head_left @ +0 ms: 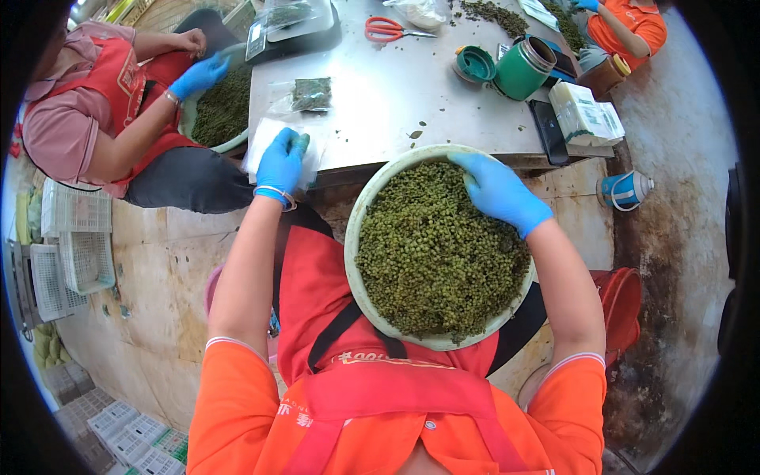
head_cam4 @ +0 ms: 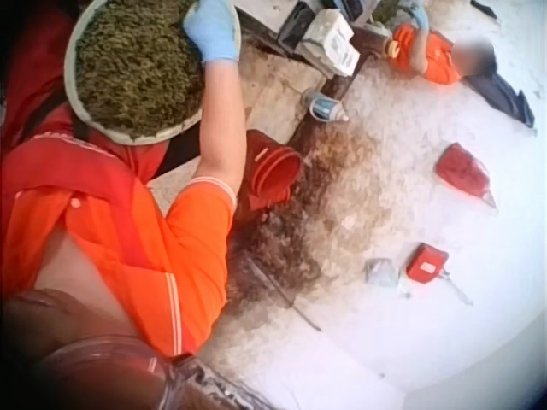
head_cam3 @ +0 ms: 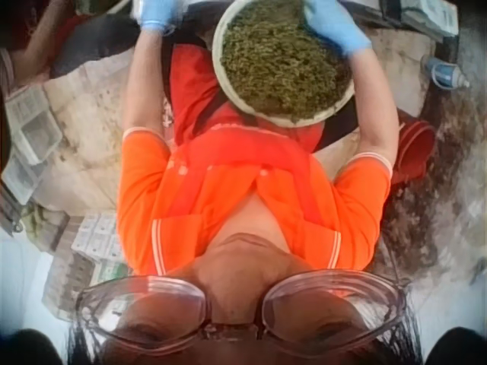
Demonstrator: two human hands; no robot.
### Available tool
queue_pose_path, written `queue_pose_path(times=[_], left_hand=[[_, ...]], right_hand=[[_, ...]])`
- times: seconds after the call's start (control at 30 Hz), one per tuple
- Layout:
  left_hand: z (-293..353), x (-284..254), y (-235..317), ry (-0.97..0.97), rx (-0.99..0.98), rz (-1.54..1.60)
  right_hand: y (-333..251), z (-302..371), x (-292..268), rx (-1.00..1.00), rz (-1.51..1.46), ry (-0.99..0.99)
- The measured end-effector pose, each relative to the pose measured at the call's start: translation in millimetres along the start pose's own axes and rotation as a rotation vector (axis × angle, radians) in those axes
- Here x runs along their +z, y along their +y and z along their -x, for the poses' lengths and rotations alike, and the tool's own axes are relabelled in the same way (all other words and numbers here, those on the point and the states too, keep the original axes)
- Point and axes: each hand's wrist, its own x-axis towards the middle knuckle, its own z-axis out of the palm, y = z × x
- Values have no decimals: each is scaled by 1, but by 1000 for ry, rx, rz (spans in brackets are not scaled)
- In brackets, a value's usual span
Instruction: The person scoops dried green vegetables from a large bowl into small plastic bags by hand, then places the filled bags on the table. The process is repeated continuously throughout the clip.
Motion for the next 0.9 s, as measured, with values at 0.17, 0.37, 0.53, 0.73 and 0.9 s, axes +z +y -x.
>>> queue_pose_path(times=[0.17,0.37,0.53,0.73,0.9], left_hand=[[45,27,105,-50,315,-195],[65,37,177,17,814,-285],[59,41,160,-191,388,133],[39,62,131,-361,-49,250],[38,81,123,-448,-158,243]], right_hand=[[-67,-9,-27,78,-344,139],[-53,-20,-27,185,-36,-44],[6,-1,8,312,4,-268],[21,-9,29,240,-44,-388],[25,-17,43,148,-67,-307]])
